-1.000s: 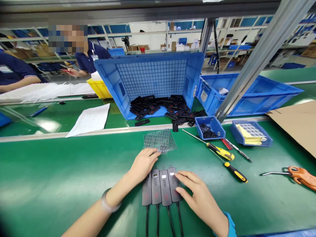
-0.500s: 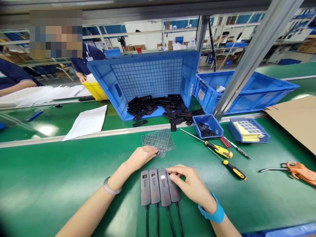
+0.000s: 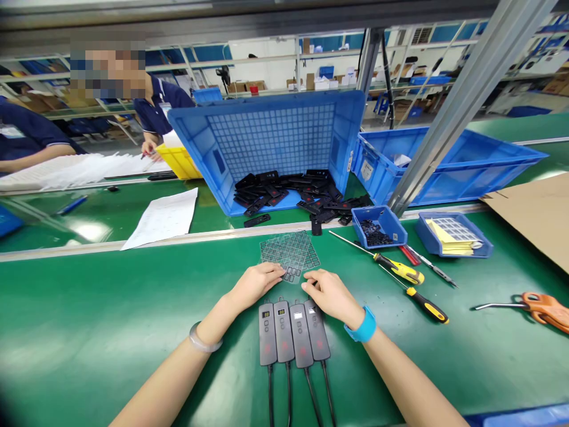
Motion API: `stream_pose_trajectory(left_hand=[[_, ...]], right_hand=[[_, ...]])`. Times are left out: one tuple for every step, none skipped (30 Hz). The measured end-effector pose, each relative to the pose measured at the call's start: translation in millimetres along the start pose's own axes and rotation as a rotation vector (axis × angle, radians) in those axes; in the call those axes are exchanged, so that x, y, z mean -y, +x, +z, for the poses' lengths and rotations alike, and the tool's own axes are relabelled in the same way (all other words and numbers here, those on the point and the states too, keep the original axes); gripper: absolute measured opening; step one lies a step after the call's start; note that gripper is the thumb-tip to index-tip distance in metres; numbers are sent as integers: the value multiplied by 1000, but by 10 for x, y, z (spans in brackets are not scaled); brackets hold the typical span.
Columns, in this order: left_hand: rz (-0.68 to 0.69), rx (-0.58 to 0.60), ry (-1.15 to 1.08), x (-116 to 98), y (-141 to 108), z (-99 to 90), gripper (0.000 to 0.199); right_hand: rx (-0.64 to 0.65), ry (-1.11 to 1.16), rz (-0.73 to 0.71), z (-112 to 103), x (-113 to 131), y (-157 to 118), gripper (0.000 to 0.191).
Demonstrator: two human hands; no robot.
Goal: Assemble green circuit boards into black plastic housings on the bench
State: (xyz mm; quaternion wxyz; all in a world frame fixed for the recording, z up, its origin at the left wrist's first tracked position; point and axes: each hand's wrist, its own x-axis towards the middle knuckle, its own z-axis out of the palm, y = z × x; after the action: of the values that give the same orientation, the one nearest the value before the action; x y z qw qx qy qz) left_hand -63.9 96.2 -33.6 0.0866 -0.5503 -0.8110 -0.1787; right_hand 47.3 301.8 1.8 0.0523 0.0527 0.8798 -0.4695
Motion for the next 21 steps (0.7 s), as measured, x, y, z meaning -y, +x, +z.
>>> stream_pose_trajectory(left_hand=[[5, -6, -5, -6, -6, 3, 18], [6, -16, -9, -14, -12, 9, 18], [5, -30, -15, -24, -20, 16, 18], [2, -49, -21, -37, -28, 24, 19], [-5, -72, -30, -50, -36, 32, 20], [-17, -100, -40, -65, -45, 40, 21], [-35, -134, -52, -79, -52, 47, 22], [-56, -173, -65, -93, -58, 54, 23], [-76, -217, -80, -108, -61, 60, 23], [-92, -260, -96, -122, -60, 66, 23], [-104, -301, -112, -136, -56, 70, 22], [-111, -337, -127, -152, -48, 73, 22], [-114, -366, -142, -169, -38, 75, 21], [-117, -388, -155, -187, -27, 74, 20], [-121, -405, -166, -205, -17, 72, 19], [-128, -418, -174, -225, -8, 67, 18], [-141, -427, -178, -245, -2, 61, 17], [-160, -435, -178, -265, 1, 54, 17], [-182, -441, -176, -285, 2, 47, 17], [-203, -446, -173, -305, 0, 40, 17], [-219, -450, -172, -324, -4, 33, 17]], right_hand=[[5, -12, -12, -22, 20, 28, 29], [18, -15, -20, -38, 35, 56, 23], [35, -10, -25, -45, 41, 83, 20], [50, 2, -27, -41, 37, 109, 21], [61, 22, -25, -28, 22, 134, 26], [67, 50, -18, -6, -1, 156, 30], [69, 86, -6, 23, -29, 175, 33], [70, 131, 8, 56, -57, 192, 34], [70, 186, 24, 91, -82, 206, 34], [67, 247, 37, 124, -100, 217, 34], [62, 313, 47, 153, -109, 227, 35], [56, 379, 52, 177, -110, 234, 37], [51, 442, 53, 194, -104, 239, 39], [48, 499, 53, 205, -94, 242, 41], [48, 549, 54, 212, -81, 244, 40], [51, 592, 58, 215, -69, 243, 39], [56, 628, 65, 216, -60, 241, 37], [61, 658, 75, 217, -53, 236, 36], [64, 686, 87, 219, -50, 229, 35], [65, 711, 99, 222, -49, 221, 34], [65, 735, 110, 225, -49, 212, 34]])
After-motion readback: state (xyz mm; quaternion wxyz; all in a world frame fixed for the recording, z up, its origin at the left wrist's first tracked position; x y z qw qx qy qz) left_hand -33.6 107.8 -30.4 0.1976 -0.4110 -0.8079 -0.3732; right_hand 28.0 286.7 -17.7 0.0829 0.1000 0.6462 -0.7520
